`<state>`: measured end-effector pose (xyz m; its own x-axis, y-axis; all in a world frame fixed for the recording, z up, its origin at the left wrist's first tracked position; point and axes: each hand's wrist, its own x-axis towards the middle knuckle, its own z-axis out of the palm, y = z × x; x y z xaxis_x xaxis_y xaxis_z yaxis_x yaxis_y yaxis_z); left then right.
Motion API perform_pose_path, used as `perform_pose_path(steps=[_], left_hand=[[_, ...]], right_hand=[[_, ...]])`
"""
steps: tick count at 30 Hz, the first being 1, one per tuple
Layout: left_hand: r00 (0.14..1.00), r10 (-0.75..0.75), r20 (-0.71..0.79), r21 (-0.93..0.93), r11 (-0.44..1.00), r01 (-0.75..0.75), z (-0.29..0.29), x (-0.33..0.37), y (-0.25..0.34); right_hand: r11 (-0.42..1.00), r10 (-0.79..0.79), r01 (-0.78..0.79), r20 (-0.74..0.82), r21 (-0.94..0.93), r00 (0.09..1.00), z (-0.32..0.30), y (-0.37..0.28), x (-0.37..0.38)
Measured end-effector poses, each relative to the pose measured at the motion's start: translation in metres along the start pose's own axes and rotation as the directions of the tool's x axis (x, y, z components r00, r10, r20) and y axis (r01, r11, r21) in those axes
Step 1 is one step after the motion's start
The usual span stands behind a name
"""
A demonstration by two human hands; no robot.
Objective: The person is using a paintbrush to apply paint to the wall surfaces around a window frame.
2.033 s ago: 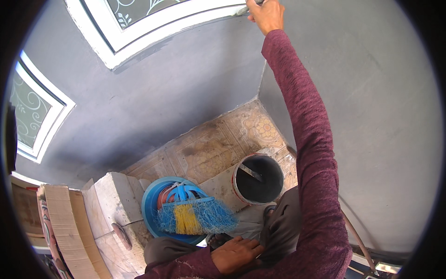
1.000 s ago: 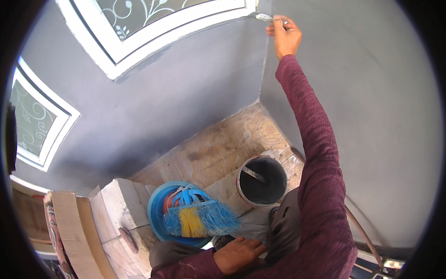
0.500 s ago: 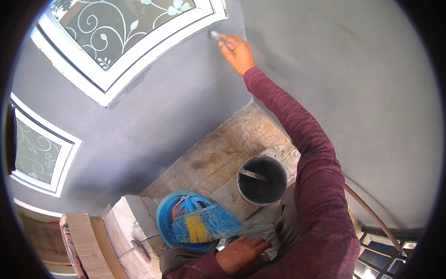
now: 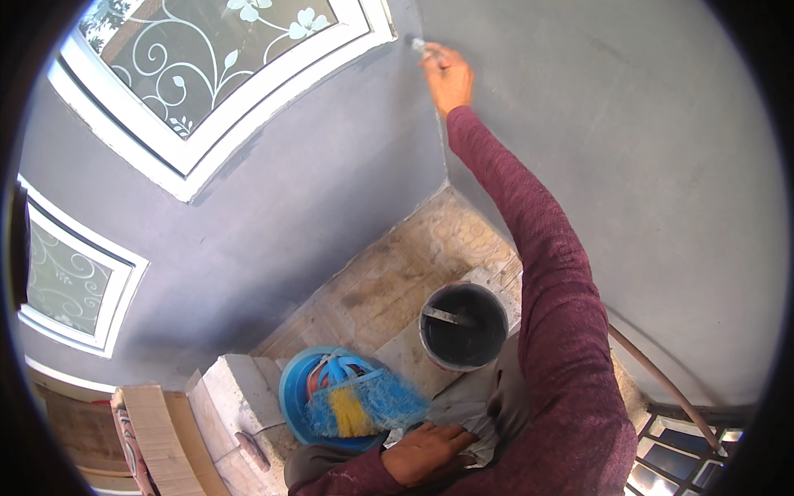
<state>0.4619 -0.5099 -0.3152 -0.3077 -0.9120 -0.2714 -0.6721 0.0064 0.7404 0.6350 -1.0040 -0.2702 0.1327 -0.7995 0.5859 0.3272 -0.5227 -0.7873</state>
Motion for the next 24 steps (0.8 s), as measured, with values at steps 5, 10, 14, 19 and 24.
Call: perform_pose_path(steps=[5, 10, 14, 19, 24], left_hand=[[0.999, -0.028, 0.019, -0.004, 1.0, 0.028, -0.001, -0.001, -0.001], [1.0, -0.01, -0.024, 0.027, 1.0, 0.01, 0.001, 0.003, 0.001], [0.999, -0.024, -0.035, 0.05, 0.998, 0.026, 0.005, 0.003, 0.0], [0.987, -0.159, -0.008, 0.044, 0.986, 0.159, 0.022, 0.008, -0.003], [0.999, -0.034, -0.007, 0.051, 0.998, 0.034, -0.002, 0.0, 0.003]], right_hand=[[0.994, -0.016, 0.042, 0.236, -0.105, 0.972, 0.014, -0.03, -0.026], [0.992, -0.06, 0.071, 0.106, -0.107, 0.993, -0.003, -0.034, -0.003], [0.988, -0.098, 0.104, 0.061, -0.113, 0.993, -0.002, -0.037, 0.011], [0.997, 0.029, -0.029, 0.0, 0.065, 1.0, 0.008, -0.05, 0.019], [1.0, 0.018, -0.018, 0.019, -0.016, 1.0, 0.006, -0.056, 0.032]])
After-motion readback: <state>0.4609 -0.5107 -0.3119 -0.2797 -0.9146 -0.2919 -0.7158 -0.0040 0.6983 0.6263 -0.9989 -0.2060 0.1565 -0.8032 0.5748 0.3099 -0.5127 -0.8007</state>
